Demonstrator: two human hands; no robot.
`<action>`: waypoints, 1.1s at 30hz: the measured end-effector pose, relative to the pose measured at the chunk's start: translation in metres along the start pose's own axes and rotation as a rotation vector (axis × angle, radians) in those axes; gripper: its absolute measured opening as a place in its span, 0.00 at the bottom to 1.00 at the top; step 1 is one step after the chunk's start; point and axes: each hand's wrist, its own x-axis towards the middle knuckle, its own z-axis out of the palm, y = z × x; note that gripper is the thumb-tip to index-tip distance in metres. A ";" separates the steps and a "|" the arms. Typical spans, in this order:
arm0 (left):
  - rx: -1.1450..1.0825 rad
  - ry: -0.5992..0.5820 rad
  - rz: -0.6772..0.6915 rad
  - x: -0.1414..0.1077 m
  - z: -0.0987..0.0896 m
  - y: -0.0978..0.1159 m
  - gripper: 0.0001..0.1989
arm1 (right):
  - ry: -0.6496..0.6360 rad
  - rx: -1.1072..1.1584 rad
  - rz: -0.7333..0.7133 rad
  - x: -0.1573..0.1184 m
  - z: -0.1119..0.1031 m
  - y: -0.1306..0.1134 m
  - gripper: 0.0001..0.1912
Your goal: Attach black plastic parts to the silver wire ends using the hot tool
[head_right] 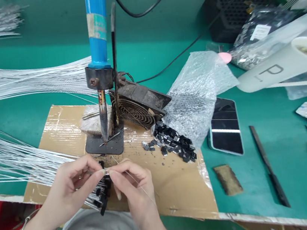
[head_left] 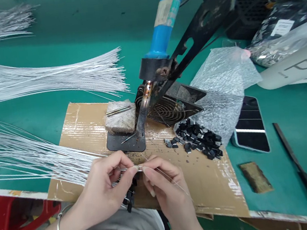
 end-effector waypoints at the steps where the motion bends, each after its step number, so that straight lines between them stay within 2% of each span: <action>1: 0.014 0.010 0.012 -0.001 0.001 -0.001 0.14 | 0.006 0.009 -0.001 0.000 0.001 0.000 0.09; 9: 0.044 0.109 0.079 -0.001 0.011 -0.002 0.12 | 0.068 0.108 -0.036 0.001 0.009 0.003 0.09; 17: -0.147 0.107 -0.004 0.002 0.014 0.004 0.13 | 0.112 0.058 -0.091 -0.003 0.012 0.005 0.07; 20: -0.230 0.099 -0.018 0.004 0.013 0.008 0.12 | 0.096 -0.024 -0.115 -0.003 0.007 0.006 0.07; 26: -0.293 0.071 0.006 0.008 0.011 0.013 0.11 | 0.013 -0.048 -0.135 -0.003 0.001 -0.001 0.16; 33: -0.266 0.083 0.014 0.006 0.010 0.013 0.10 | -0.003 -0.050 -0.153 -0.002 0.000 -0.001 0.16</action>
